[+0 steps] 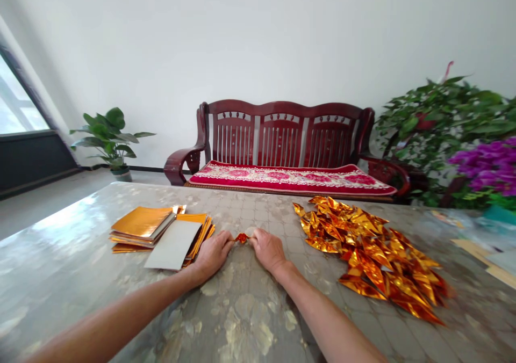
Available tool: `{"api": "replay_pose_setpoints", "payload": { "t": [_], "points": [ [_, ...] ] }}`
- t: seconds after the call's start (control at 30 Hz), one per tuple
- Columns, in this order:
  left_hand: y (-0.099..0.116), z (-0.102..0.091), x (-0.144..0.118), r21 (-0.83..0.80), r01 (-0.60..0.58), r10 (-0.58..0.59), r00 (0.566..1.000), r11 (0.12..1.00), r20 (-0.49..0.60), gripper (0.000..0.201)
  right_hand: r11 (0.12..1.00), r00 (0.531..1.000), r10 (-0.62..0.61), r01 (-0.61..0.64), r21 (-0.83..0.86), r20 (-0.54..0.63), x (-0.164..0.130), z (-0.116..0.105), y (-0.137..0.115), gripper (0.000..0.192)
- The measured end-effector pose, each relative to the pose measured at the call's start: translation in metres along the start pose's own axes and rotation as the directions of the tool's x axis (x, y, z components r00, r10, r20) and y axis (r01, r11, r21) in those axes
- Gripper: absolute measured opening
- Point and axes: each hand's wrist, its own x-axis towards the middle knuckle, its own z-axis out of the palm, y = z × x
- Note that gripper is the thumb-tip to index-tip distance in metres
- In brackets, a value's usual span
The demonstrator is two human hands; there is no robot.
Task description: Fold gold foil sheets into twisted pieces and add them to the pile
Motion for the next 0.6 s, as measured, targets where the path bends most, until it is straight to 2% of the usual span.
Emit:
{"api": "replay_pose_setpoints", "payload": {
  "t": [0.2,0.4,0.6],
  "points": [
    [-0.005,0.004,0.014,-0.057,-0.036,0.035,0.999,0.998,-0.031,0.017,0.999,0.998,-0.034,0.035,0.036,-0.044,-0.002,0.002,0.003,0.017],
    [-0.006,0.007,0.022,-0.131,-0.048,0.033,0.993,0.99,-0.115,0.024,0.998,0.993,-0.044,0.048,0.032,-0.106,-0.005,0.005,0.005,0.021],
    [-0.006,0.002,0.018,-0.295,-0.095,0.04,0.982,0.951,-0.186,0.02,0.97,0.962,0.015,0.052,0.239,-0.272,-0.002,0.005,0.009,0.022]
  ]
}}
